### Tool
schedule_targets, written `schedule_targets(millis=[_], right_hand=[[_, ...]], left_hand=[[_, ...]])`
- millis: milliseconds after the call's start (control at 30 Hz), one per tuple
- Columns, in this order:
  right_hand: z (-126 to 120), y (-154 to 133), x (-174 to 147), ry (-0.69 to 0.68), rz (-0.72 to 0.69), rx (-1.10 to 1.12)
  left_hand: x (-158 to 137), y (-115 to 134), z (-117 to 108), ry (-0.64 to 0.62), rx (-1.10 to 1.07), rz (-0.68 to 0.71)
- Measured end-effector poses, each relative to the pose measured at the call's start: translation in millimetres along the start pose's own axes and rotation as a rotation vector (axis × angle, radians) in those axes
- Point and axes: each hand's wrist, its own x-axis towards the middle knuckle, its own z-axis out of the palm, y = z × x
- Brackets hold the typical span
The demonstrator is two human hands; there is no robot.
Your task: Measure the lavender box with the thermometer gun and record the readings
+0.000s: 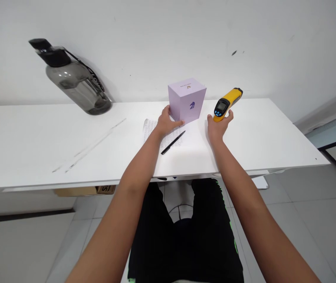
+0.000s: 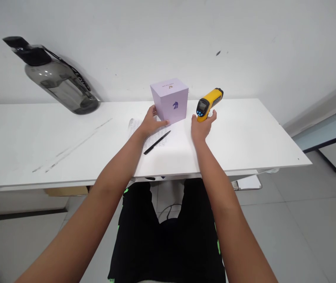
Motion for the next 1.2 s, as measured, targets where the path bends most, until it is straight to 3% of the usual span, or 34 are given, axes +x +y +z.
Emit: schedule_targets(millis=[267, 467, 667, 767, 900, 967, 1100, 1200], right_hand=[[-6.0, -14.7, -8.3, -0.044, -0.127, -0.077], [-13.8, -24.7, -15.0, 0.093, -0.391, -0.306], [-36.0, -43.2, -29.4, 0.172, -0.487, -0.336], [-43.6, -50.1, -45.1, -0.007, -0.616, -0.422], [-39.8, -55.1, -64.9, -0.639, -0.863, -0.561], [-35.3, -57.8, -70.5, -0.84, -0.897, -0.648], [-31.6, -61.5, -72.6, -0.952, -0.871, -0.734], [-33.6, -59.9, -69.0, -0.937, -0.853, -0.698]], left_hand=[[1.2, -4.2, 0.6, 0.004, -0.025, 0.022], [1.6, -2.3, 0.3, 0.003, -0.009, 0.016], [0.2, -0.6, 0.3, 0.002, 0.0, 0.017], [0.3, -1.1, 0.5, -0.001, -0.004, 0.023], [1.0, -0.9, 0.5, -0.004, -0.007, 0.027], [1.3, -0.5, 0.3, 0.001, -0.003, 0.022], [2.1, -1.8, -0.1, -0.002, -0.013, 0.023], [3.1, -5.3, 0.1, 0.01, -0.029, 0.022]])
